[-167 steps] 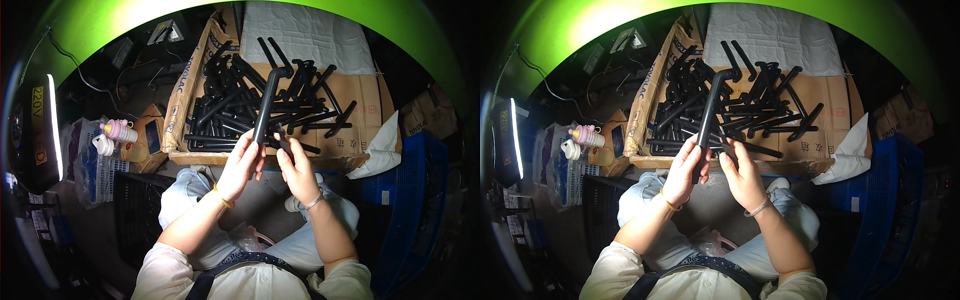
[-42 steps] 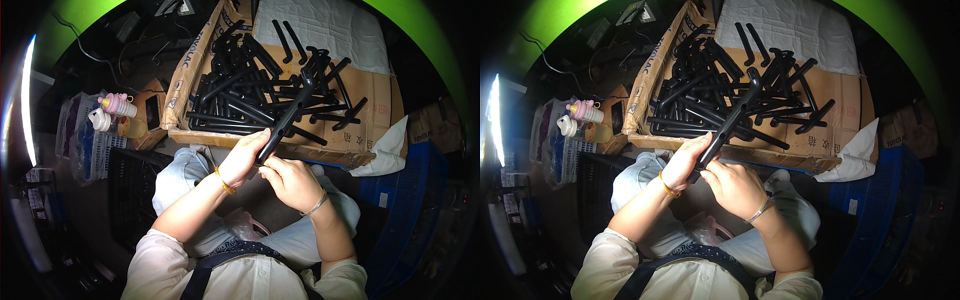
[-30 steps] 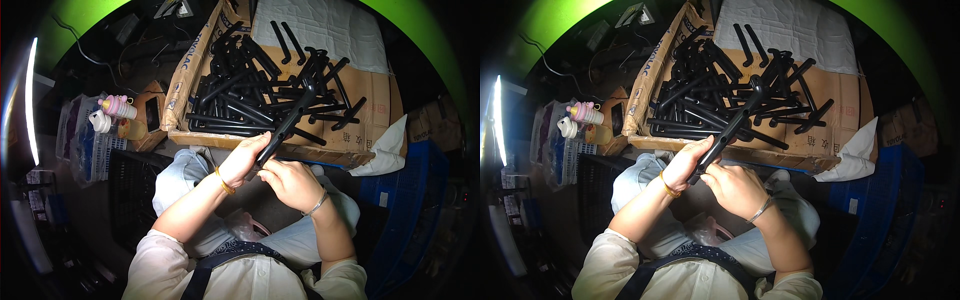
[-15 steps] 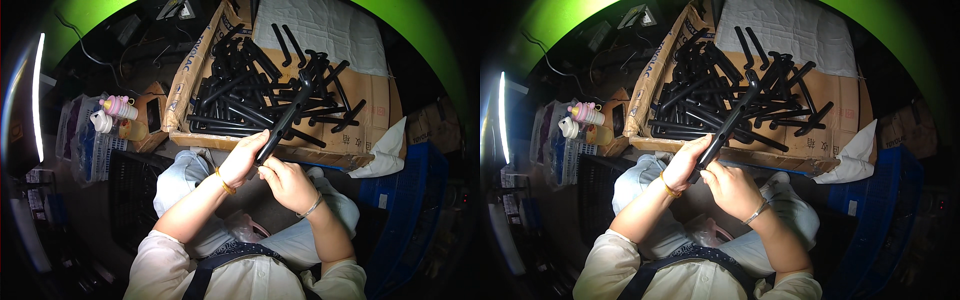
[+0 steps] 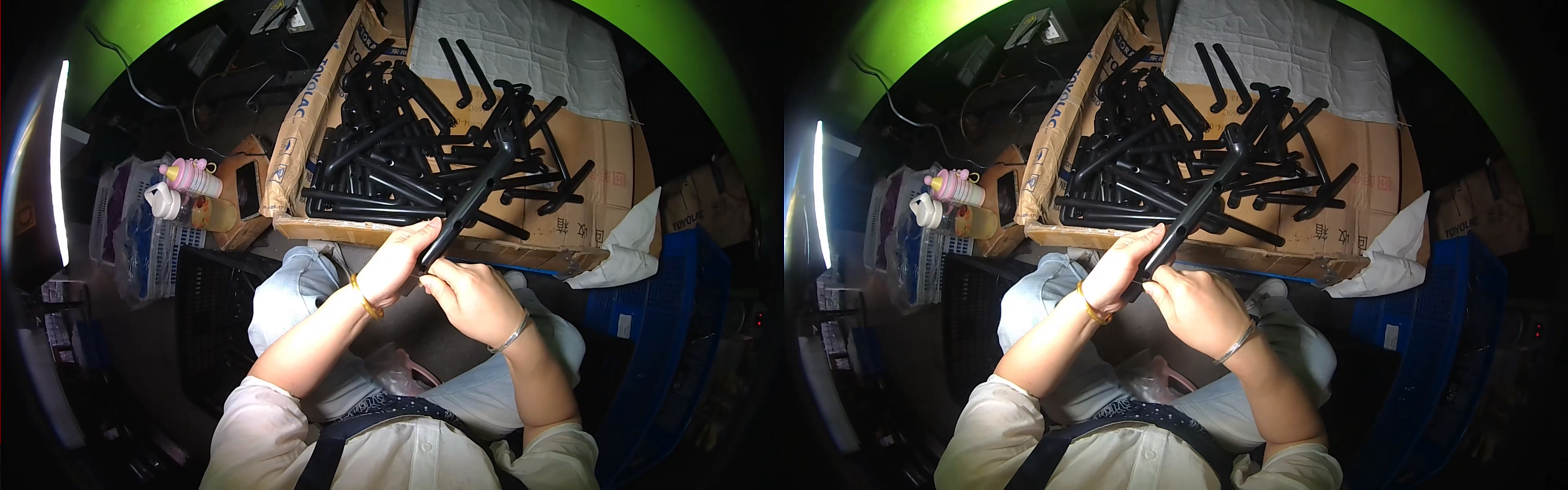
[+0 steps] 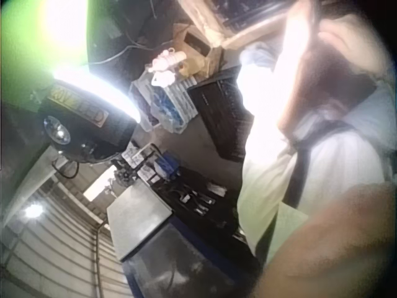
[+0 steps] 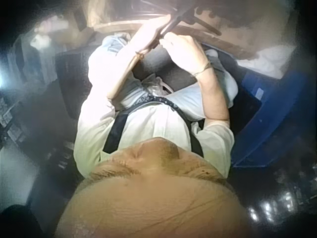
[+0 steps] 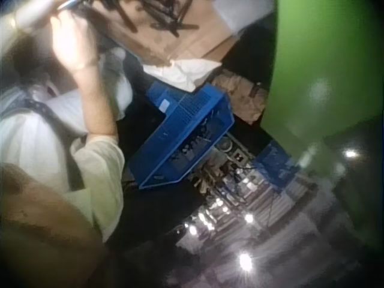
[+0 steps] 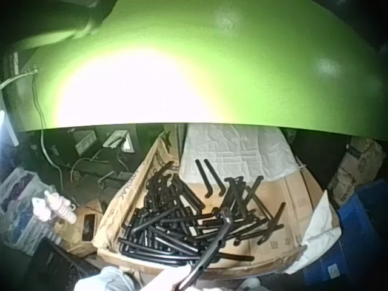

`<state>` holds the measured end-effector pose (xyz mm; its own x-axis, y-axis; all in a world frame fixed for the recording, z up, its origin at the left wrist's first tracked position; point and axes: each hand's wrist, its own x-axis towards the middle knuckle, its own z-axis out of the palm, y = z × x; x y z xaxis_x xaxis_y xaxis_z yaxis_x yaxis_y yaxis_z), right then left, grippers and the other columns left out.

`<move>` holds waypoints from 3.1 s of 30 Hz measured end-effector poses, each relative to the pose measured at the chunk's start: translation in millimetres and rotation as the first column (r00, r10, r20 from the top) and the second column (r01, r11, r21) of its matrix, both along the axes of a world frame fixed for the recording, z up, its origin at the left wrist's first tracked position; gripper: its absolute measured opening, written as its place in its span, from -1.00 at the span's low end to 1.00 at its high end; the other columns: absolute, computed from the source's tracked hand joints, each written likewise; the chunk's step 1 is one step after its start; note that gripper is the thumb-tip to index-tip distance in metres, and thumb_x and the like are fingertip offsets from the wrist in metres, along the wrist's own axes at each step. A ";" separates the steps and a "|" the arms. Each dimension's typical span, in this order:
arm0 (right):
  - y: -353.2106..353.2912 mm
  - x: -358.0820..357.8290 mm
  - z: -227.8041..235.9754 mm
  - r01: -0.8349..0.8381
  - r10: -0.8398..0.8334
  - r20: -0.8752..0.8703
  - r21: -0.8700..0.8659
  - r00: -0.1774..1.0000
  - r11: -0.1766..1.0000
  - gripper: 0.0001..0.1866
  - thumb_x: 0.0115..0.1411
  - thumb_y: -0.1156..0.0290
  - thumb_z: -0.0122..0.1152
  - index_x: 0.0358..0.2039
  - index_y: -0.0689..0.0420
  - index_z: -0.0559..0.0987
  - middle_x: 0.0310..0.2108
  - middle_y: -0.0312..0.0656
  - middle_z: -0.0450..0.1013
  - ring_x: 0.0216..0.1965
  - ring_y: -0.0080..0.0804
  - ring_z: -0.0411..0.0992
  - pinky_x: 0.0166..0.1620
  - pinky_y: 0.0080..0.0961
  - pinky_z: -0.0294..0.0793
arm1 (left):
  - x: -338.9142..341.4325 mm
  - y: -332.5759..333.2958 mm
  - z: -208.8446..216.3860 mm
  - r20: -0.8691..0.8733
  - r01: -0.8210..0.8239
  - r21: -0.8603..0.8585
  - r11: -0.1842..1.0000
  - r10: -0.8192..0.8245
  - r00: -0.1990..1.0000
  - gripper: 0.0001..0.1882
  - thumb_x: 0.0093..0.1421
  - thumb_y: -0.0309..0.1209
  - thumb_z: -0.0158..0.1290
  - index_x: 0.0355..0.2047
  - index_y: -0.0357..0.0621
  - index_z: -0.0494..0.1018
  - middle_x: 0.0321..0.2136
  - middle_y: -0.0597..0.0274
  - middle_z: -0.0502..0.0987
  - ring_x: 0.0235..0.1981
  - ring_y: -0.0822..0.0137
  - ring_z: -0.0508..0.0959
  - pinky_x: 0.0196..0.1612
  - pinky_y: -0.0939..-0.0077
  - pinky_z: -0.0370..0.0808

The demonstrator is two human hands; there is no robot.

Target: The person trims black plastic parts using a small blade and arranges them into a plastic crate.

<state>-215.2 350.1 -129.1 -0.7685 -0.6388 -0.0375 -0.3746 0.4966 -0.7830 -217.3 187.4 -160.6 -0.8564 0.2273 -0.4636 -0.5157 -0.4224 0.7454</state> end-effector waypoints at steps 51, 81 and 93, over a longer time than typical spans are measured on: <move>-20.2 166.9 28.2 0.127 -0.109 0.115 -0.166 0.987 0.978 -0.82 0.28 0.33 0.10 -0.34 0.19 0.49 -0.52 0.03 0.50 -0.47 0.04 0.50 -0.41 -0.20 0.43 | 167.7 -1.1 26.7 -0.091 -0.343 0.238 0.909 0.373 0.923 -0.71 0.43 -0.16 -0.26 -0.18 -0.07 0.36 -0.46 0.35 0.40 -0.57 0.55 0.37 -0.47 0.70 0.35; -87.3 133.0 -5.2 0.167 -0.129 0.259 -0.129 0.957 0.978 -0.84 0.27 0.37 0.10 -0.35 0.21 0.47 -0.58 0.07 0.45 -0.53 0.07 0.47 -0.45 -0.17 0.42 | 136.0 -51.4 -10.7 0.037 -0.551 0.216 0.806 0.558 0.829 -0.60 0.45 -0.18 -0.23 0.16 -0.13 0.29 -0.49 0.41 0.39 -0.63 0.65 0.33 -0.59 0.79 0.32; -94.9 134.4 -10.1 0.172 -0.133 0.243 -0.148 0.961 0.974 -0.86 0.26 0.43 0.12 -0.39 0.23 0.45 -0.60 0.08 0.42 -0.54 0.05 0.46 -0.48 -0.22 0.39 | 137.3 -59.9 -14.6 0.006 -0.551 0.270 0.789 0.571 0.821 -0.53 0.45 -0.17 -0.23 0.25 -0.14 0.24 -0.52 0.41 0.37 -0.66 0.64 0.30 -0.60 0.79 0.33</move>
<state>-80.8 255.2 -139.2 -0.8402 -0.5269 -0.1283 -0.1043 0.3892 -0.9152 -80.0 127.6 -175.2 -0.8978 -0.2054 -0.3896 -0.0786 -0.7957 0.6006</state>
